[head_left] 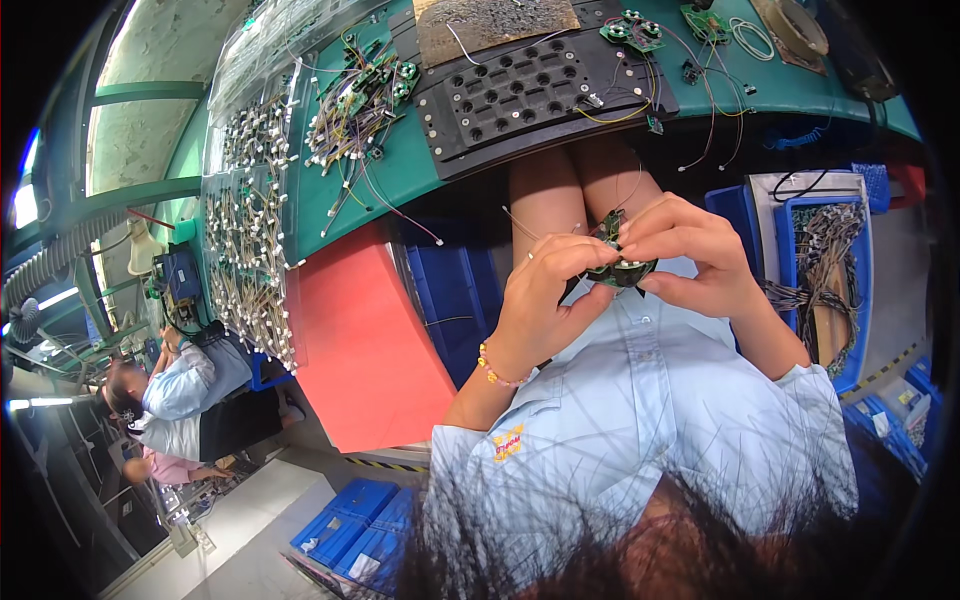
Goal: Assemble and solder electronic components onto a circuit board at a factory workstation.
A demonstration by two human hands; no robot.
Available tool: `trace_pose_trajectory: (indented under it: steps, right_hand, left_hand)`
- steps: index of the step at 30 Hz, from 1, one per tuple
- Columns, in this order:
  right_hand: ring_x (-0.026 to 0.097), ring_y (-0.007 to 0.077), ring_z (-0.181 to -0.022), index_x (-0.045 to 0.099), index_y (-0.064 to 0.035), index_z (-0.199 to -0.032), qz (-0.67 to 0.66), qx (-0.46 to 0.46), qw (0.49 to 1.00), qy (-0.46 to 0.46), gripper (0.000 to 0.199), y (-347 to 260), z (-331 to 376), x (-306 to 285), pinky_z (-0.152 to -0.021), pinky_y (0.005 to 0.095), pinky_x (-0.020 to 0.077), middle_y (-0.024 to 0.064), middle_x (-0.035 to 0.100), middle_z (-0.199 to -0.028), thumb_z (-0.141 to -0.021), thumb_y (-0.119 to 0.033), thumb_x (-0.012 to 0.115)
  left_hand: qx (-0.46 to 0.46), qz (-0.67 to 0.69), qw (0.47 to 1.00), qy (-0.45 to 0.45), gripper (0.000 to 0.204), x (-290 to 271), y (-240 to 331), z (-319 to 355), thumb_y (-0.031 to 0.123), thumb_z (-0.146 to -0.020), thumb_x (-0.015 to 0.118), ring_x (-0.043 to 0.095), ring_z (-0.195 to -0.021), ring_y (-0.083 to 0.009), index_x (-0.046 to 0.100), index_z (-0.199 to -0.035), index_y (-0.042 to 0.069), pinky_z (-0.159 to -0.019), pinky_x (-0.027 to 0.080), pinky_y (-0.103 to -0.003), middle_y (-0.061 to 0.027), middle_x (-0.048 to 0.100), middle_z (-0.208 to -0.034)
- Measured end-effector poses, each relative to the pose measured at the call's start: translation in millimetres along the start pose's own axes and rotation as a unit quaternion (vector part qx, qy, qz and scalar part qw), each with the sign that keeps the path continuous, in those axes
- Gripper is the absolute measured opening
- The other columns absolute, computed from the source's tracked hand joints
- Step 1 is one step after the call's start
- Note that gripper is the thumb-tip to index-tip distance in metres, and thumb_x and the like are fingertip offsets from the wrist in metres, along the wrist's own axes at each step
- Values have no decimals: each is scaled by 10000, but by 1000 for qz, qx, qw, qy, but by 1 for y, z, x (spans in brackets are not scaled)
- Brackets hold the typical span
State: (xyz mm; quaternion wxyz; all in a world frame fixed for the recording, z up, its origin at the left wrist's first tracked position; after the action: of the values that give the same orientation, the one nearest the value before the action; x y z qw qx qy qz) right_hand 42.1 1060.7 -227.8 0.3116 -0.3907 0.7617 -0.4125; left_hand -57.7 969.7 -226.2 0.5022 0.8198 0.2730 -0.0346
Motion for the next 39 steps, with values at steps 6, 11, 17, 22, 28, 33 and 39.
trace_pose_trajectory:
  steps: [6,11,17,22,28,33,39]
  right_hand:
    - [630,220,-905,687,-44,-977,95,-64,993,-17,290,-13,-3,0,-766,317,423,73,667,-954,-690,-28,723]
    - [612,216,-838,683,-34,-962,91,-55,994,-39,270,-10,-2,4,-747,327,415,70,669,-928,-694,-29,722]
    - [594,220,-788,677,-28,-952,123,-65,990,-30,255,-14,-1,4,-737,320,417,71,665,-890,-701,-38,725]
    - [592,221,-782,668,-21,-935,126,-77,989,-30,242,-19,-1,3,-731,326,418,71,652,-872,-703,-49,730]
    - [598,216,-791,659,-15,-930,132,-100,986,-29,244,-25,0,5,-732,336,415,74,643,-876,-701,-51,734]
    - [601,212,-785,657,-14,-932,147,-109,982,-37,239,-28,1,5,-734,341,414,73,642,-885,-709,-55,732]
    - [597,209,-752,661,-6,-898,9,-15,999,-36,156,-12,1,-1,-694,316,426,74,648,-844,-746,-22,692]
  left_hand:
    - [-8,-33,999,-24,389,2,2,-2,-25,-660,742,634,-869,-250,586,-1006,59,-807,511,-338,-78,651,-968]
    - [-20,-12,1000,-20,341,4,-1,0,-27,-656,743,635,-859,-237,605,-956,57,-773,519,-330,-74,651,-955]
    - [-36,17,999,-12,328,6,-6,2,-48,-651,729,634,-846,-225,611,-938,57,-737,517,-314,-72,646,-928]
    - [-25,13,999,-15,330,7,-4,1,-68,-653,710,632,-837,-226,608,-940,59,-730,513,-309,-73,639,-931]
    - [0,17,1000,-16,343,8,0,2,-87,-654,685,623,-859,-230,599,-948,70,-738,506,-311,-73,628,-944]
    - [-8,28,999,-23,341,10,-3,4,-95,-653,677,617,-881,-239,599,-940,73,-755,501,-316,-81,626,-960]
    - [0,82,996,-40,364,16,-6,9,-138,-697,653,623,-916,-253,519,-976,55,-793,519,-338,-134,617,-991]
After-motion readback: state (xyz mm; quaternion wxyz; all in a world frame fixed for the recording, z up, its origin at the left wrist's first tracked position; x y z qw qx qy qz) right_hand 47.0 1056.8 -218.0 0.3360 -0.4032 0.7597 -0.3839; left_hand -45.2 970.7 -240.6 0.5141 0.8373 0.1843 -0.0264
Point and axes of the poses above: each hand's wrist, its own z-axis away from the middle knuckle, its own x-axis out of the palm, y = z × x, the point moved 10 cm from there along -z, towards the middle knuckle
